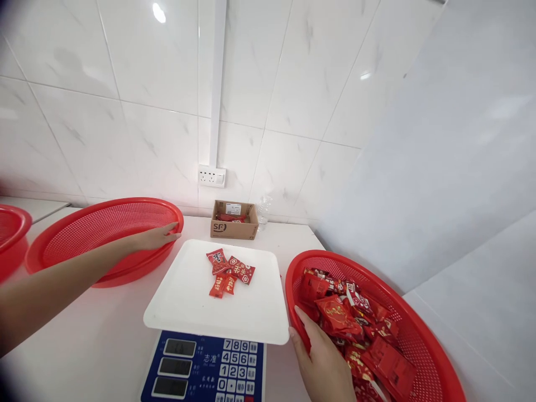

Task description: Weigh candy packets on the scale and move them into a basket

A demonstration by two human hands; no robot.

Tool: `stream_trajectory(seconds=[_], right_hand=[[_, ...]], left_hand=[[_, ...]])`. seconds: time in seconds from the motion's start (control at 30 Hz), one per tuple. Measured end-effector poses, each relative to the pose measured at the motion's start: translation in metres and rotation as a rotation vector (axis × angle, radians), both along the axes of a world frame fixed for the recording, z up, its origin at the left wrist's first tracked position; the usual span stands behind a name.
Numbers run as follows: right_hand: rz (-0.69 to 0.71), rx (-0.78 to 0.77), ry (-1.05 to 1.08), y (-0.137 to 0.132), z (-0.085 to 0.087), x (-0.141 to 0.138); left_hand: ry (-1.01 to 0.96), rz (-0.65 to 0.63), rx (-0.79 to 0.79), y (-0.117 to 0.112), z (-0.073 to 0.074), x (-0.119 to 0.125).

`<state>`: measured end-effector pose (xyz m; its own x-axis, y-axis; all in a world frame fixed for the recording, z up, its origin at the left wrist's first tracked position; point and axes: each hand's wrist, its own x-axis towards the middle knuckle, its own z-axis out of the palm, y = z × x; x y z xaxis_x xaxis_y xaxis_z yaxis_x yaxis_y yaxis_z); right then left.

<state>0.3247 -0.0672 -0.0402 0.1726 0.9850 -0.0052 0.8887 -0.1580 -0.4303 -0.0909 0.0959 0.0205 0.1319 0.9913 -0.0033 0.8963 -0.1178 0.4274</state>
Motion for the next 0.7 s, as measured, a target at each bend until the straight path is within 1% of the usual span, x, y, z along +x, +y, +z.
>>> stream_trajectory(seconds=[0.1, 0.17, 0.27, 0.33, 0.37, 0.43, 0.5, 0.6, 0.7], right_hand=[[0.006, 0.000, 0.004, 0.000, 0.001, -0.001], [0.007, 0.003, -0.001, 0.000, 0.002, -0.001], [0.002, -0.001, -0.016, 0.000, 0.003, -0.001], [0.004, -0.008, -0.021, 0.000, 0.004, -0.002], [0.005, -0.011, -0.024, 0.000, 0.005, -0.003], [0.006, -0.014, -0.031, -0.001, 0.006, -0.004], [0.008, -0.008, -0.042, -0.001, 0.007, -0.005], [0.012, 0.006, -0.061, -0.002, 0.007, -0.006], [0.018, 0.018, -0.071, -0.002, 0.007, -0.005]], left_hand=[[0.041, -0.087, 0.070, -0.004, -0.003, 0.029], [0.060, -0.213, 0.096, -0.012, -0.006, 0.054], [0.092, -0.461, 0.077, -0.026, -0.011, 0.091], [0.113, -0.565, 0.059, -0.032, -0.016, 0.109], [0.121, -0.592, 0.058, -0.034, -0.018, 0.117], [0.132, -0.606, 0.075, -0.034, -0.023, 0.127], [0.138, -0.586, 0.107, -0.033, -0.025, 0.133], [0.137, -0.542, 0.129, -0.034, -0.026, 0.137], [0.111, -0.505, 0.112, -0.040, -0.026, 0.139]])
